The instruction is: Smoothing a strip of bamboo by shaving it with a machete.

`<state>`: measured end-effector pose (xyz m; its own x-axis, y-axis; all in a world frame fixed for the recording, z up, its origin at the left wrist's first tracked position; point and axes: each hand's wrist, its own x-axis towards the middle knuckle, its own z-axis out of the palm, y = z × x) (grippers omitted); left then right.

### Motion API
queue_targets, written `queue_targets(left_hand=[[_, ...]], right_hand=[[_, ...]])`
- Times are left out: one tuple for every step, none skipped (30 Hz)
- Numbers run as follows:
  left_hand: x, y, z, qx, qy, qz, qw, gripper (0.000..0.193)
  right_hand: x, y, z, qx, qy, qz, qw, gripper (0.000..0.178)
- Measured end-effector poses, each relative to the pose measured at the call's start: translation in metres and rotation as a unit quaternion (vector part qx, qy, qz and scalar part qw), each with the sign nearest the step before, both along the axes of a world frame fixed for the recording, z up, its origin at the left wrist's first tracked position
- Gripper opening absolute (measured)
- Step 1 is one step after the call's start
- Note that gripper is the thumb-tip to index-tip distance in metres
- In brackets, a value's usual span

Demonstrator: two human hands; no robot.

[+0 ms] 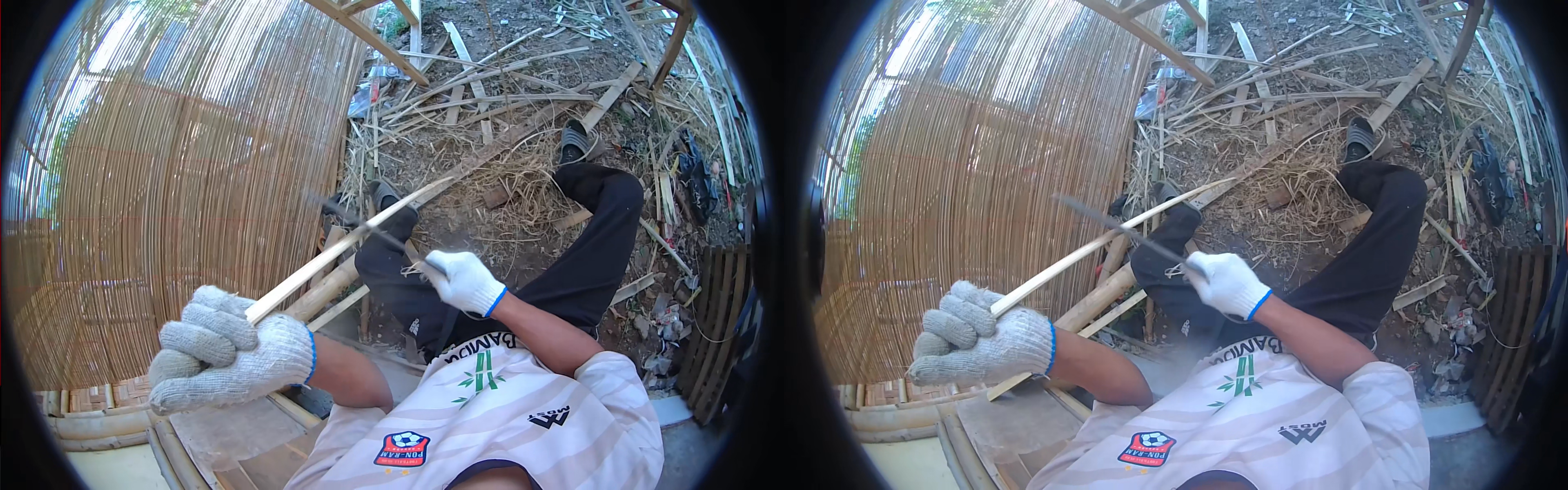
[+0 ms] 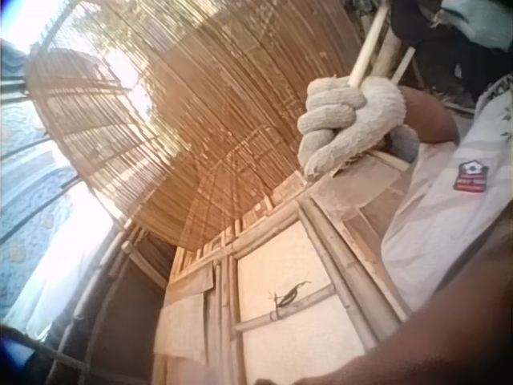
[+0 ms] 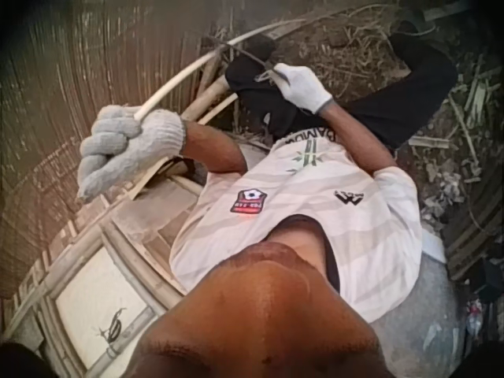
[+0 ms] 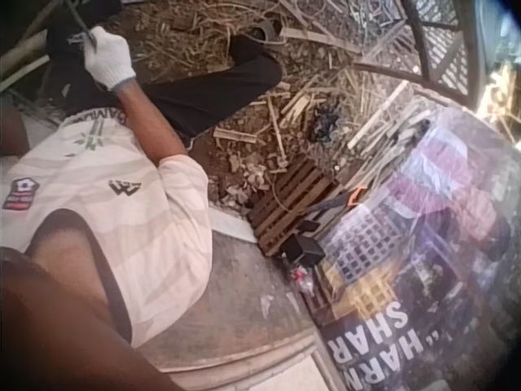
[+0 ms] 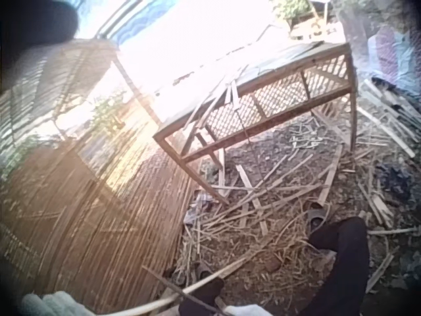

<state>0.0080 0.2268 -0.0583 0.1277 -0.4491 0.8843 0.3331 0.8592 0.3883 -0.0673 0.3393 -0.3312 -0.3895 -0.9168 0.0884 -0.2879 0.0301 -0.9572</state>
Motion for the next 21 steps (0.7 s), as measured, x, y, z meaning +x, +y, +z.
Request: queue_targets(left_hand=[[-0.002,0.000,0.000,0.000,-0.008,-0.001,1.000,0.059],[-0.003,0.000,0.000,-0.003,-0.006,-0.003,1.000,0.059],[-0.004,0.000,0.000,0.007,-0.017,0.036,0.999,0.059],[-0.005,-0.002,0.001,0.018,-0.027,0.072,0.997,0.059],[0.000,-0.005,-0.001,0.015,-0.026,0.070,0.997,0.059],[0.006,-0.009,-0.004,0.011,-0.019,0.073,0.997,0.059],[0.011,-0.012,-0.006,0.008,-0.010,0.082,0.997,0.058],[0.011,-0.012,-0.006,0.012,-0.012,0.085,0.996,0.058],[0.009,-0.008,-0.002,0.013,-0.001,0.098,0.995,0.059],[0.005,-0.006,0.003,0.011,0.012,0.111,0.994,0.059],[0.002,-0.003,0.006,0.021,0.010,0.120,0.992,0.061],[-0.001,-0.002,0.004,0.023,0.011,0.124,0.992,0.061],[-0.008,-0.001,0.004,0.031,0.020,0.127,0.991,0.061],[-0.010,-0.001,0.006,0.038,0.030,0.133,0.990,0.062],[-0.011,-0.005,0.004,0.043,0.023,0.128,0.991,0.060],[-0.008,-0.008,0.001,0.041,0.026,0.125,0.991,0.060],[-0.004,-0.011,-0.003,0.041,0.017,0.135,0.990,0.059],[0.002,-0.013,-0.004,0.039,0.007,0.149,0.988,0.058],[0.004,-0.010,-0.001,0.059,0.038,0.155,0.985,0.057],[0.006,-0.011,-0.001,0.062,0.036,0.157,0.985,0.057],[0.007,-0.011,0.001,0.055,0.048,0.161,0.984,0.057]], right_hand=[[-0.001,-0.003,-0.024,0.031,0.000,-0.043,0.999,0.026],[-0.003,-0.006,-0.049,0.062,0.001,-0.084,0.995,0.027],[-0.010,-0.007,-0.075,0.134,-0.010,-0.082,0.988,0.031],[-0.016,-0.008,-0.109,0.181,-0.034,-0.070,0.980,0.035],[-0.017,-0.004,-0.129,0.178,-0.010,-0.072,0.981,0.034],[-0.016,-0.002,-0.139,0.176,0.015,-0.076,0.981,0.034],[-0.016,-0.006,-0.124,0.174,0.016,-0.074,0.982,0.034],[-0.013,-0.004,-0.089,0.156,0.022,-0.066,0.985,0.034],[-0.008,-0.002,-0.062,0.139,0.029,-0.059,0.988,0.033],[-0.003,-0.007,-0.052,0.080,0.021,-0.061,0.995,0.033],[-0.001,-0.009,-0.050,0.062,0.008,-0.050,0.997,0.034],[0.000,-0.010,-0.049,0.044,-0.004,-0.039,0.998,0.035],[-0.002,-0.011,-0.056,0.043,-0.004,-0.041,0.998,0.035],[-0.003,-0.015,-0.072,0.105,-0.017,-0.056,0.993,0.036],[-0.008,-0.018,-0.093,0.166,-0.030,-0.076,0.983,0.037],[-0.009,-0.019,-0.120,0.156,-0.011,-0.096,0.983,0.039],[-0.012,-0.015,-0.142,0.164,0.002,-0.092,0.982,0.037],[-0.010,-0.016,-0.151,0.172,0.014,-0.084,0.981,0.036],[-0.010,-0.017,-0.140,0.171,0.015,-0.082,0.982,0.036],[-0.007,-0.013,-0.112,0.152,0.018,-0.070,0.986,0.034],[-0.006,-0.010,-0.094,0.132,0.022,-0.057,0.989,0.033]])
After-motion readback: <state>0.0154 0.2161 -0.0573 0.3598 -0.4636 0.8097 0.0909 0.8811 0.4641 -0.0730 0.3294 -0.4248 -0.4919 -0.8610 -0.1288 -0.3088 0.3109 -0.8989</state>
